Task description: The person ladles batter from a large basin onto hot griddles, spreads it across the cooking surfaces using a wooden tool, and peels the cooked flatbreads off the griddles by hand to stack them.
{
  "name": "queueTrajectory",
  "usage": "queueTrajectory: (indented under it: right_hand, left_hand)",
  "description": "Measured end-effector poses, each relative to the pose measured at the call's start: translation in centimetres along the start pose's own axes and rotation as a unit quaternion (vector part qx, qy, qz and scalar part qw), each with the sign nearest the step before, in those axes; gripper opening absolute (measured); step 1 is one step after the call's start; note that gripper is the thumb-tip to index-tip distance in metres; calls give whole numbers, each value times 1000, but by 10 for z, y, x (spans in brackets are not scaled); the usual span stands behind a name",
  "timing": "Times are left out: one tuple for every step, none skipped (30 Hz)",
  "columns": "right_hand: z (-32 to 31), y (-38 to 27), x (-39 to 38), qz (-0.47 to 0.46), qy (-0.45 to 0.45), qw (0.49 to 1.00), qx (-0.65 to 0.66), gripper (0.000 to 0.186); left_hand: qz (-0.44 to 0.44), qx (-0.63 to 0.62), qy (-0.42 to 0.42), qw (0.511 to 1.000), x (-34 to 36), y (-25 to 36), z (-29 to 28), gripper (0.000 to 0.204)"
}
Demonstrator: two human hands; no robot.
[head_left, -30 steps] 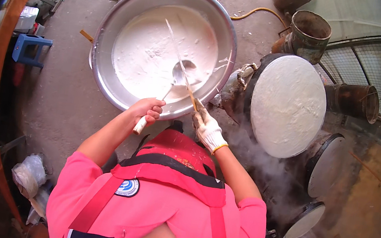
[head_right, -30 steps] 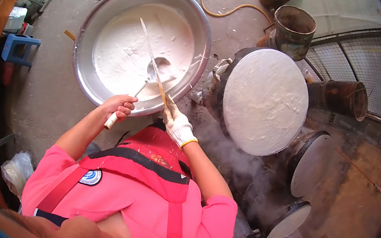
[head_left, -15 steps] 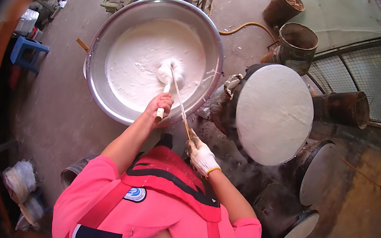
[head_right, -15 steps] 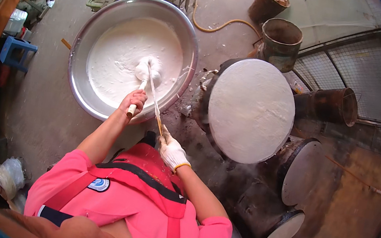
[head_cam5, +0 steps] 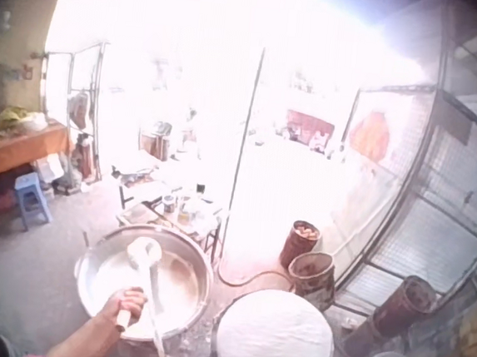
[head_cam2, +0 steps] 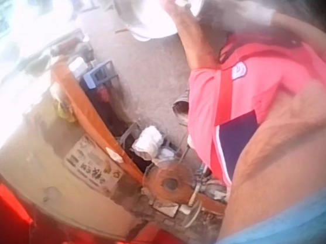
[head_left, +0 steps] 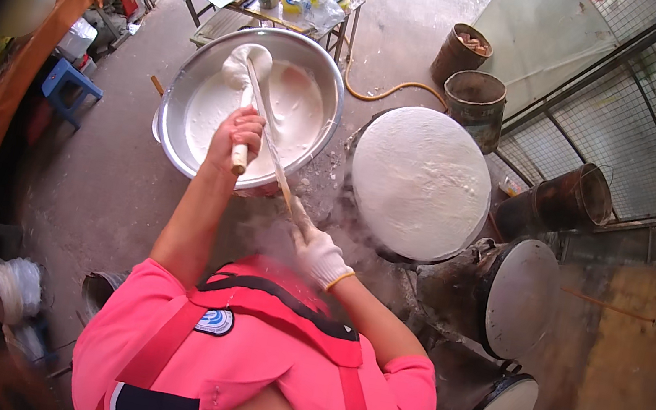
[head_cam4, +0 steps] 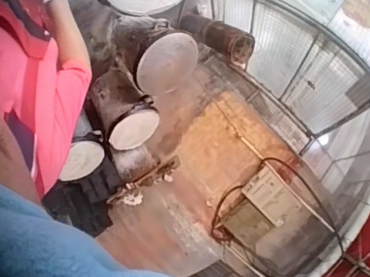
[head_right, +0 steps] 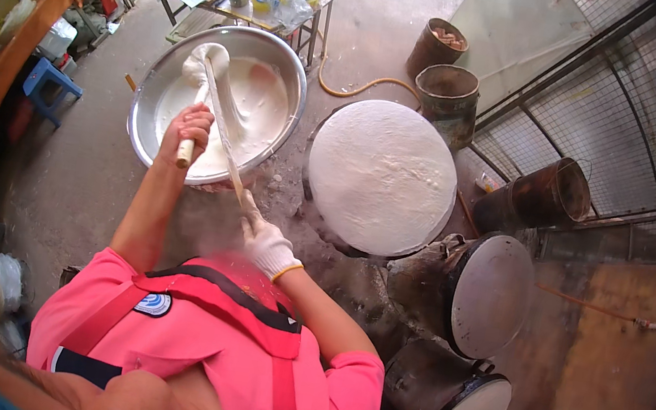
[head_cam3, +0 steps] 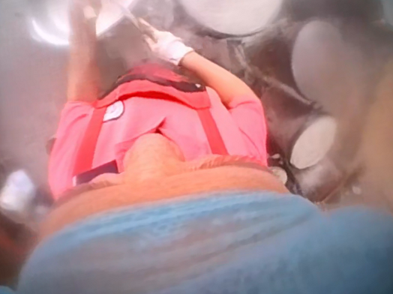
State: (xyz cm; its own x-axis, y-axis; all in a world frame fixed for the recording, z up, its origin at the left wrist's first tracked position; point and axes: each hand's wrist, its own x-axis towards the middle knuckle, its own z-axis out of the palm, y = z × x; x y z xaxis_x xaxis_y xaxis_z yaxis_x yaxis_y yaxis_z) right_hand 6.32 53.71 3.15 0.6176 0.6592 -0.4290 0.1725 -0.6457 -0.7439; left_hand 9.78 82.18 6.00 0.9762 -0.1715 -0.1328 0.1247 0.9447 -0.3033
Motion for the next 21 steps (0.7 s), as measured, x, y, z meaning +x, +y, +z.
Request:
queueTrajectory:
  right_hand:
    - [1,2,-3,-46,19,998,30,64]
    - [1,4,-9,-54,21,998,27,64]
    - [0,6,-15,-97,48,993,39,64]
    - [-2,0,-21,-140,72,986,52,65]
    - [-7,-6,-26,-148,73,985,49,65]
    - [-13,-11,-31,-182,89,977,61,63]
    - [-18,-16,-34,-216,106,968,73,61]
    - [-20,-19,-35,-223,108,966,70,61]
    - [-22,-21,-33,-262,133,953,78,59]
    - [-25,-24,-32,-301,158,936,86,57]
    - [-30,-33,-36,-286,143,940,116,54]
    - [-29,-34,-33,-289,145,939,114,54]
    - [-27,-37,-30,-343,196,910,128,53]
    - [-24,-40,-27,-394,245,875,142,53]
    - [-22,-41,-27,-377,248,872,188,55]
    - [-15,-36,-20,-388,328,848,147,55]
    - [-10,-35,-16,-354,338,857,161,54]
    - [-4,-35,-12,-319,346,865,176,52]
    - [1,-46,-11,-272,366,861,225,51]
    - [8,-38,-5,-219,358,880,221,52]
    - [21,-10,15,-201,355,884,227,52]
  left_hand:
    - [-6,6,-23,1000,-8,-9,14,31]
    - [-13,13,-45,999,-16,-17,26,30]
    - [17,32,-66,997,-23,-26,37,26]
    - [31,53,-73,995,-32,-36,50,27]
    - [26,69,-88,993,-39,-41,62,26]
    - [19,84,-102,991,-45,-44,73,26]
    - [21,89,-108,990,-51,-46,86,26]
    - [30,147,-108,983,-56,-46,99,22]
    - [39,203,-107,972,-61,-46,112,19]
    - [39,207,-113,971,-66,-45,127,19]
    - [99,320,-101,937,-71,-43,143,14]
    - [158,426,-86,886,-76,-41,157,10]
    - [208,477,-67,851,-80,-43,170,8]
    - [210,476,-69,851,-79,-39,174,8]
    - [242,533,-35,810,-76,-31,179,10]
    - [271,587,1,763,-74,-23,182,12]
    - [270,603,27,750,-70,1,171,14]
    - [273,602,32,750,-72,21,155,14]
    - [254,575,88,773,-70,40,138,14]
    - [233,547,144,791,-69,61,121,16]
    - [138,421,152,883,-71,95,96,22]
